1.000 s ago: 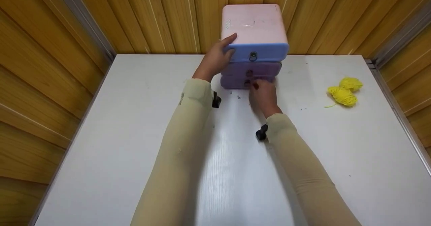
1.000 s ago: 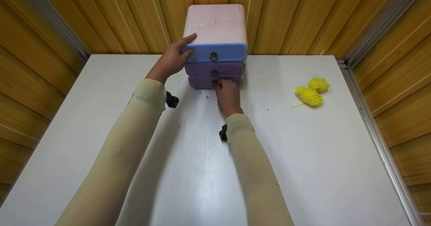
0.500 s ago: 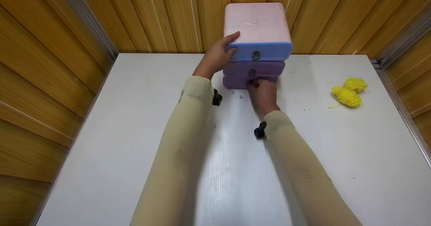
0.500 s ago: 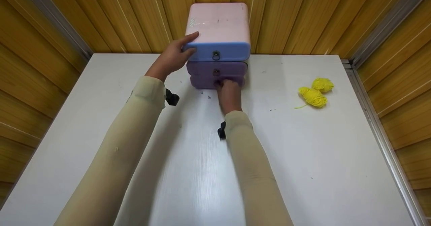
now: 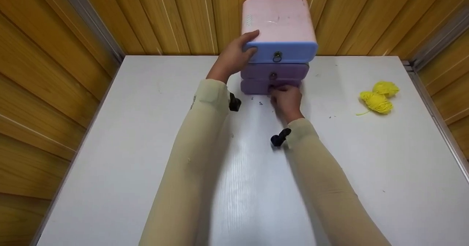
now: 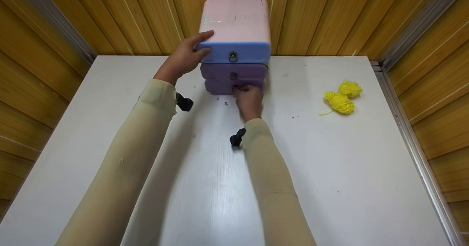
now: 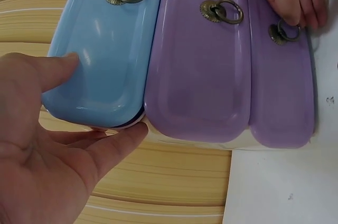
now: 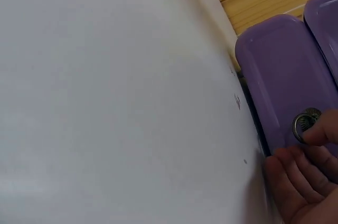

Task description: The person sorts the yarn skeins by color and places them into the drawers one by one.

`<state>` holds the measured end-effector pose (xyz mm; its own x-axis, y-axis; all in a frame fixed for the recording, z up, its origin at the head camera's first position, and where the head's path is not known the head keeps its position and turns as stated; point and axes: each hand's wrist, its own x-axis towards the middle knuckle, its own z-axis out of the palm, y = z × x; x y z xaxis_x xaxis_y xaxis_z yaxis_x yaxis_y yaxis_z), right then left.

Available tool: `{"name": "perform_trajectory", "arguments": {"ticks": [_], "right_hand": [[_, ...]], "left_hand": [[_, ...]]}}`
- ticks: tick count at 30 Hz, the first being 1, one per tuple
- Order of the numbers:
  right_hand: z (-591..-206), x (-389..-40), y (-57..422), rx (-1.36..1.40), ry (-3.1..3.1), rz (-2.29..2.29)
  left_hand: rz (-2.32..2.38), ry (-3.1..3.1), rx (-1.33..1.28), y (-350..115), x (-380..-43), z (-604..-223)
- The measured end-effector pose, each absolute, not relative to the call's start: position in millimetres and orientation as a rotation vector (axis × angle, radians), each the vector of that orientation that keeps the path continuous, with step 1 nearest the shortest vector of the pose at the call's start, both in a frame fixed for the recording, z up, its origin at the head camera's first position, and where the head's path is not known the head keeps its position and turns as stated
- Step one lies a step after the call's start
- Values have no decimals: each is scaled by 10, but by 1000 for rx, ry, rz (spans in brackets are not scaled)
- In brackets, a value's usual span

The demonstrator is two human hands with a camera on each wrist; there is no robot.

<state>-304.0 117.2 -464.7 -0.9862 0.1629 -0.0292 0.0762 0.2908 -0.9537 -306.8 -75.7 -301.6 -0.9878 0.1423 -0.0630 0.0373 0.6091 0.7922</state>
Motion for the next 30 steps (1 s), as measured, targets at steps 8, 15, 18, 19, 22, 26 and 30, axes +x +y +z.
{"name": "perform_trajectory", "arguments": {"ticks": [8, 15, 18, 19, 22, 26, 30], "right_hand": [[-4673, -2965, 1126, -406, -1988, 2389], [-4696, -2890, 1102, -381, -2121, 2318], [-4711, -2878, 1093, -356, -2131, 2333], [-4717, -2876, 1087, -348, -2122, 2351], [-4729, -2858, 1069, -332, -2105, 2404], [-4731, -2828, 1069, -312, -2131, 2415], [-4721, -2795, 1091, -277, -2242, 2316]], "left_hand": [[1336, 2690, 157, -714, -3042, -2983], [1329, 2693, 169, -783, -3021, -2974], [1340, 2661, 151, -818, -3011, -2975], [1347, 2653, 145, -832, -3011, -2979], [1376, 2647, 149, -880, -3014, -2999], [1378, 2671, 189, -918, -3044, -3027], [1365, 2679, 183, -925, -3079, -3029]]}}
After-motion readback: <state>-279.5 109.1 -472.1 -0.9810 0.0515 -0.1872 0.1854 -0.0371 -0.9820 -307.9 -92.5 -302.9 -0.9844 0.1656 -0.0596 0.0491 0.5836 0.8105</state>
